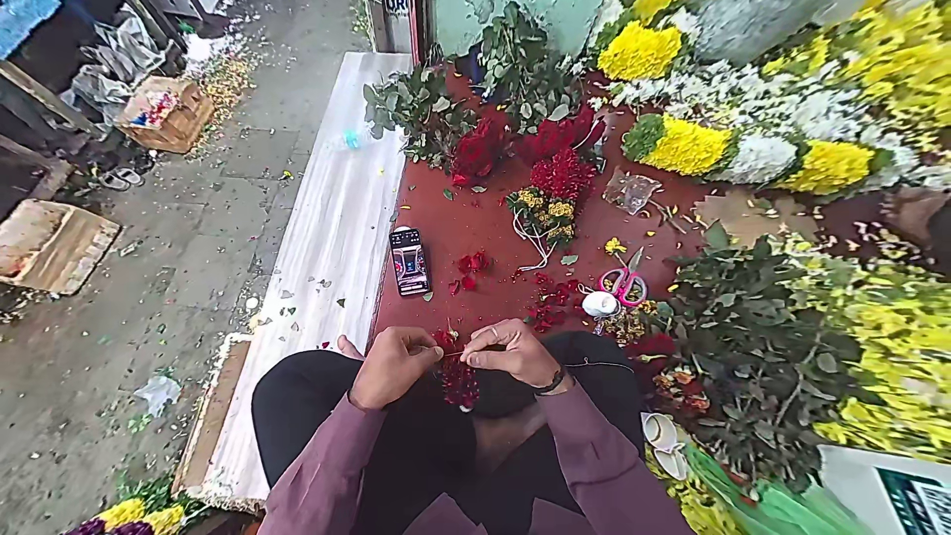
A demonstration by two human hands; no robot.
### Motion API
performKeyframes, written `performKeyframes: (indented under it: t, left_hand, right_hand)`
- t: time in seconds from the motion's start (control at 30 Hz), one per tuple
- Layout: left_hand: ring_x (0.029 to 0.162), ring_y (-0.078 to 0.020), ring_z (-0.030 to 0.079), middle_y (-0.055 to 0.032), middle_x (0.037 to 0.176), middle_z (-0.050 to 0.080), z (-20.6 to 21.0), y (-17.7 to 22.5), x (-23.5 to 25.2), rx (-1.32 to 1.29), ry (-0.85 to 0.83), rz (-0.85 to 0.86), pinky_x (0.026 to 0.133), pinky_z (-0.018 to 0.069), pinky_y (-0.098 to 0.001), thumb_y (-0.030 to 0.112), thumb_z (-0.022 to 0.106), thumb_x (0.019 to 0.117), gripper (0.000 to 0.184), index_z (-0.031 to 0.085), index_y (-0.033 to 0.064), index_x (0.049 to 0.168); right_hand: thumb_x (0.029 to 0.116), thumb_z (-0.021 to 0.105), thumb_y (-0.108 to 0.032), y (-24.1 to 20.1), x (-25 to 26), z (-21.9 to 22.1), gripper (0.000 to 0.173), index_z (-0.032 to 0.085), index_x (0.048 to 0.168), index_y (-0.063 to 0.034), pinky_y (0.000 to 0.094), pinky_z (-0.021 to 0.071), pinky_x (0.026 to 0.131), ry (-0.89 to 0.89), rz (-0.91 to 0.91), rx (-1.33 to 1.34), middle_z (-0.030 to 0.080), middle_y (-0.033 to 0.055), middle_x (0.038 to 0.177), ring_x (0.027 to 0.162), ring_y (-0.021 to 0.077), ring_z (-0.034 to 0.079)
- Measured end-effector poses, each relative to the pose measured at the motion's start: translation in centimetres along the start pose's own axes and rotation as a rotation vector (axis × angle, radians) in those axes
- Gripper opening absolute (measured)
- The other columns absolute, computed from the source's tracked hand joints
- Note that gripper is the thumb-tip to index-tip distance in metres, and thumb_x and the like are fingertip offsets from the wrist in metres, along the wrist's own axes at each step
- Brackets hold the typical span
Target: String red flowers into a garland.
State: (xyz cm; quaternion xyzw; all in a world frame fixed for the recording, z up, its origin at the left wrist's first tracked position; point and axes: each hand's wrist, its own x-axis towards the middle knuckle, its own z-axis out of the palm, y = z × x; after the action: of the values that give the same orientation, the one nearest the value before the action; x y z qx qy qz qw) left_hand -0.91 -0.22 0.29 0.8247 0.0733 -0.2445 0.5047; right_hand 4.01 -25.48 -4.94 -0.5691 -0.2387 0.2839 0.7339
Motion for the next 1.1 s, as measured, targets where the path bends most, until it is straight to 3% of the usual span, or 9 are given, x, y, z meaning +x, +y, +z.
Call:
performKeyframes:
  t: [0.2, 0.33, 0.43, 0.57, 0.63, 0.7, 0.9, 1.0, 1.1]
  left_hand:
    - [0.064, -0.0026, 0.063, 0.0062, 0.074, 0.071, -0.4, -0.1, 0.1, -0.047, -0.190, 0.064, 0.063, 0.0547, -0.0278, 0.032, 0.074, 0.0927, 0.018, 0.079, 0.0150, 0.087]
    - [0.062, -0.0035, 0.064, 0.0066, 0.070, 0.071, -0.7, -0.2, 0.1, -0.018, -0.109, -0.044, 0.061, 0.0550, -0.0307, 0.035, 0.077, 0.0885, 0.020, 0.078, 0.0165, 0.081]
    - [0.061, -0.0073, 0.063, 0.0054, 0.068, 0.069, -0.6, -0.1, 0.0, 0.105, -0.047, -0.108, 0.060, 0.0537, -0.0375, 0.037, 0.078, 0.0836, 0.020, 0.076, 0.0175, 0.080]
    - [0.062, -0.0100, 0.063, 0.0049, 0.070, 0.069, -0.3, 0.1, 0.0, 0.253, -0.036, -0.143, 0.062, 0.0535, -0.0423, 0.038, 0.074, 0.0840, 0.019, 0.077, 0.0197, 0.082]
    - [0.061, -0.0093, 0.062, 0.0060, 0.069, 0.068, 0.0, 0.1, 0.0, 0.259, -0.046, -0.131, 0.061, 0.0528, -0.0403, 0.039, 0.073, 0.0847, 0.019, 0.076, 0.0203, 0.081]
    - [0.061, -0.0090, 0.062, 0.0064, 0.068, 0.068, 0.0, -0.1, 0.1, 0.257, -0.044, -0.123, 0.060, 0.0533, -0.0398, 0.038, 0.072, 0.0848, 0.018, 0.075, 0.0206, 0.080]
    - [0.061, -0.0093, 0.062, 0.0062, 0.068, 0.067, 0.2, -0.1, 0.0, 0.242, -0.047, -0.115, 0.060, 0.0531, -0.0403, 0.038, 0.071, 0.0852, 0.019, 0.075, 0.0203, 0.079]
    - [0.060, -0.0095, 0.061, 0.0060, 0.067, 0.066, 0.3, -0.2, 0.0, 0.250, -0.054, -0.094, 0.059, 0.0522, -0.0406, 0.039, 0.071, 0.0854, 0.020, 0.074, 0.0203, 0.079]
    - [0.061, -0.0099, 0.062, 0.0056, 0.069, 0.068, 0.3, -0.2, -0.1, 0.247, -0.061, -0.095, 0.061, 0.0536, -0.0412, 0.038, 0.071, 0.0860, 0.020, 0.075, 0.0198, 0.081]
  right_hand:
    - [0.0919, 0.071, -0.005, 0.5, -0.4, -2.7, 0.010, 0.077, 0.094, 0.0019, 0.0303, 0.0591, 0.080, 0.036, 0.089, 0.050, 0.076, 0.0070, 0.090, 0.083, 0.0109, 0.070]
    - [0.0920, 0.072, -0.008, 0.1, -0.4, -2.4, 0.010, 0.077, 0.093, 0.0008, 0.0278, 0.0579, 0.078, -0.148, 0.075, 0.044, 0.076, 0.0050, 0.088, 0.081, 0.0079, 0.069]
    - [0.0987, 0.067, -0.018, 0.4, 0.4, -3.1, 0.019, 0.076, 0.097, -0.0008, 0.0250, 0.0542, 0.068, -0.204, 0.304, -0.027, 0.073, 0.0014, 0.083, 0.072, 0.0054, 0.064]
    - [0.0996, 0.065, -0.042, 6.2, 5.4, -6.3, 0.037, 0.076, 0.102, -0.0064, 0.0463, 0.0601, 0.083, 0.235, 0.861, -0.583, 0.076, 0.0086, 0.092, 0.085, 0.0222, 0.073]
    - [0.0921, 0.068, -0.053, 9.9, 7.7, -7.4, 0.045, 0.077, 0.098, -0.0091, 0.0628, 0.0537, 0.084, 0.412, 0.985, -0.861, 0.075, 0.0154, 0.096, 0.095, 0.0351, 0.071]
    - [0.0864, 0.069, -0.063, 12.4, 9.2, -7.4, 0.052, 0.076, 0.100, -0.0127, 0.0664, 0.0525, 0.084, 0.475, 1.027, -0.976, 0.074, 0.0160, 0.099, 0.100, 0.0380, 0.070]
    - [0.0851, 0.079, -0.032, 14.2, 9.0, -7.5, 0.024, 0.076, 0.103, -0.0167, 0.0639, 0.0559, 0.079, 0.586, 0.815, -0.814, 0.075, 0.0112, 0.099, 0.092, 0.0332, 0.072]
    - [0.0889, 0.078, -0.017, 11.8, 8.2, -6.9, 0.025, 0.071, 0.111, -0.0078, 0.0449, 0.0637, 0.066, 0.692, 0.672, -0.472, 0.076, 0.0112, 0.096, 0.074, 0.0246, 0.075]
    - [0.0920, 0.073, -0.006, 8.6, 7.3, -5.3, 0.021, 0.071, 0.113, -0.0054, 0.0397, 0.0636, 0.063, 0.712, 0.569, -0.234, 0.075, 0.0124, 0.098, 0.073, 0.0238, 0.074]
